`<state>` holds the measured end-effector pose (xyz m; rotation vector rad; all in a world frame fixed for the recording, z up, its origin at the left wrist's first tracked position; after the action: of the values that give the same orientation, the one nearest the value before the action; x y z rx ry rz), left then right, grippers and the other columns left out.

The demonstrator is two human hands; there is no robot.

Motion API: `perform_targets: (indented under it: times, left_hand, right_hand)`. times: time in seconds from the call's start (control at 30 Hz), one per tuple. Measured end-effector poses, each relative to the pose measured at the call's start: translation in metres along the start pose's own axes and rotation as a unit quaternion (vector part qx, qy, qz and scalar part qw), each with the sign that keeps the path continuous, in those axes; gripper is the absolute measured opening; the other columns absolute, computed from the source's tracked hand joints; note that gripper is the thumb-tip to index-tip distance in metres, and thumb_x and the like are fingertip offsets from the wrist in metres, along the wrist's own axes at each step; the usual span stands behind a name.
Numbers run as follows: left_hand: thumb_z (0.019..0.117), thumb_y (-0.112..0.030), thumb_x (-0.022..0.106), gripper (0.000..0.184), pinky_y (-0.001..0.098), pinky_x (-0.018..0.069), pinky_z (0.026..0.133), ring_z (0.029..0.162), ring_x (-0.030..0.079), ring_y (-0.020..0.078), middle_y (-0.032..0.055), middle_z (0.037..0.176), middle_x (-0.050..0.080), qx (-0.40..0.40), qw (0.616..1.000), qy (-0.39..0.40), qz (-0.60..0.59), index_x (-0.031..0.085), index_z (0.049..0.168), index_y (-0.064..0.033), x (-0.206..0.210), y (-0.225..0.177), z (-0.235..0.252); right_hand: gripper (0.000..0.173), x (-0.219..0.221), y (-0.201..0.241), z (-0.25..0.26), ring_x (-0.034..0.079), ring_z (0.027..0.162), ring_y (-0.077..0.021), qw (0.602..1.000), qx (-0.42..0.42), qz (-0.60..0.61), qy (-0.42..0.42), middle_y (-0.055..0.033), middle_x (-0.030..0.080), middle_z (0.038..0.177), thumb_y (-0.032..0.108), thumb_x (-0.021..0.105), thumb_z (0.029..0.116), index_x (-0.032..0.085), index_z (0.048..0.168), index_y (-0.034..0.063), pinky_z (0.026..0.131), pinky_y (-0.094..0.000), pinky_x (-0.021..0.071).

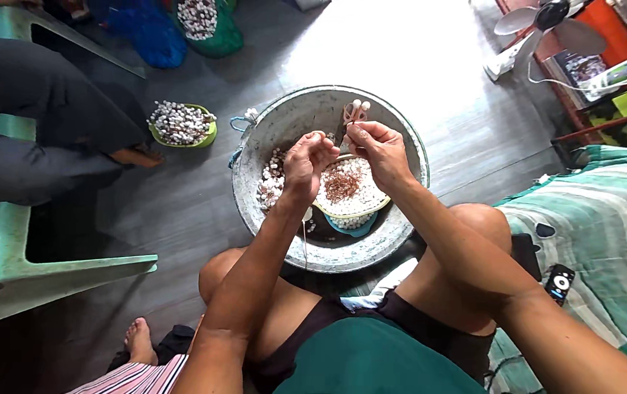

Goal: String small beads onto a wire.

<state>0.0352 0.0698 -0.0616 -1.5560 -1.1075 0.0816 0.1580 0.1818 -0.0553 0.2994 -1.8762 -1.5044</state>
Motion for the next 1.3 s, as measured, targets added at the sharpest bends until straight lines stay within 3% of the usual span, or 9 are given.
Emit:
perform_targets:
  times: [0.1,0.2,0.23,0.33,0.47,0.63,0.73,1.13,1.3]
  left_hand:
    - [0.1111,-0.020,0.026,0.039,0.0386,0.0589,0.075,0.067,0.064,0.0168,0.0009,0.070,0.061,0.051,0.998,-0.002,0.039,0.055,0.085,-0.0123,0.002,-0.004,0.002]
    - [0.1093,-0.019,0.027,0.040,0.0350,0.0570,0.065,0.058,0.060,0.0151,-0.0004,0.064,0.059,0.092,0.993,0.019,0.066,0.053,0.079,-0.0137,0.006,-0.005,0.002]
    - [0.1095,-0.019,0.029,0.039,0.0347,0.0580,0.067,0.061,0.063,0.0155,0.0012,0.067,0.062,0.100,0.991,0.032,0.086,0.056,0.082,-0.0116,0.006,-0.006,0.001]
    - [0.1079,-0.010,0.047,0.025,0.0378,0.0617,0.082,0.082,0.073,0.0212,0.0122,0.093,0.075,0.132,0.978,0.087,0.134,0.068,0.108,0.0032,0.011,-0.016,-0.007]
    - [0.0956,-0.001,0.069,0.014,0.0349,0.0634,0.078,0.079,0.073,0.0194,0.0114,0.092,0.075,0.201,0.969,0.071,0.128,0.071,0.108,0.0038,0.011,-0.027,-0.032]
    - [0.1076,-0.011,0.052,0.027,0.0368,0.0611,0.081,0.091,0.071,0.0210,0.0124,0.105,0.073,0.155,0.981,0.070,0.096,0.067,0.125,0.0023,0.010,-0.038,-0.045]
    - [0.1059,-0.014,0.058,0.025,0.0323,0.0590,0.078,0.090,0.069,0.0169,0.0094,0.105,0.073,0.133,0.986,0.061,0.080,0.070,0.122,-0.0005,0.006,-0.044,-0.050]
    - [0.1010,-0.017,0.067,0.021,0.0338,0.0600,0.077,0.084,0.070,0.0166,0.0094,0.094,0.073,0.102,0.992,0.060,0.036,0.072,0.112,0.0001,-0.005,-0.051,-0.049]
    - [0.1048,-0.015,0.059,0.020,0.0319,0.0579,0.077,0.090,0.069,0.0165,0.0082,0.101,0.071,0.071,0.995,0.062,0.018,0.069,0.114,-0.0013,-0.009,-0.066,-0.048]
  right_hand:
    - [0.016,-0.001,-0.002,-0.001,0.069,0.078,-0.0134,1.000,-0.012,-0.001,-0.015,-0.0097,0.074,0.092,0.011,0.070,0.0980,0.074,0.107,-0.0013,0.073,-0.0286,0.0598]
    - [0.016,0.001,-0.002,-0.004,0.069,0.078,-0.0134,1.000,-0.014,0.003,-0.017,-0.0097,0.074,0.092,0.011,0.071,0.0976,0.074,0.107,-0.0011,0.074,-0.0287,0.0598]
    - [0.016,0.002,-0.001,-0.006,0.069,0.078,-0.0137,1.000,-0.013,0.005,-0.019,-0.0098,0.074,0.092,0.011,0.070,0.0978,0.074,0.107,-0.0011,0.074,-0.0289,0.0599]
    - [0.016,0.008,0.006,-0.016,0.069,0.078,-0.0133,0.999,-0.017,0.011,-0.028,-0.0094,0.074,0.093,0.012,0.068,0.0990,0.073,0.108,-0.0009,0.073,-0.0285,0.0596]
    - [0.016,0.024,0.011,-0.035,0.068,0.077,-0.0121,0.999,-0.021,0.019,-0.041,-0.0079,0.073,0.091,0.014,0.066,0.1008,0.073,0.107,0.0011,0.072,-0.0277,0.0587]
    - [0.017,0.044,0.018,-0.054,0.068,0.081,-0.0137,0.998,-0.030,-0.012,-0.052,-0.0081,0.072,0.094,0.016,0.068,0.0997,0.073,0.108,0.0022,0.075,-0.0296,0.0588]
    - [0.015,0.057,0.019,-0.060,0.068,0.081,-0.0138,0.998,-0.034,-0.030,-0.051,-0.0074,0.072,0.093,0.014,0.071,0.0978,0.074,0.106,0.0026,0.075,-0.0302,0.0598]
    - [0.018,0.086,0.010,-0.063,0.073,0.085,-0.0186,0.994,-0.073,-0.080,-0.016,-0.0123,0.075,0.095,0.014,0.067,0.1006,0.073,0.109,-0.0013,0.076,-0.0333,0.0617]
    - [0.030,0.065,-0.002,-0.075,0.071,0.092,-0.0171,0.980,-0.099,-0.170,0.006,-0.0091,0.074,0.105,0.016,0.066,0.1012,0.067,0.127,0.0000,0.082,-0.0349,0.0617]
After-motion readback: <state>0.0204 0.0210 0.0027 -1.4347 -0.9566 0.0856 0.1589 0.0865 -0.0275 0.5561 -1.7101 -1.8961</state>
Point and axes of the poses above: each hand's wrist, its own z-axis towards the middle knuckle, its own x-axis out of the palm, y = z × x, the point moved 4 cm from there along z, towards the middle knuckle
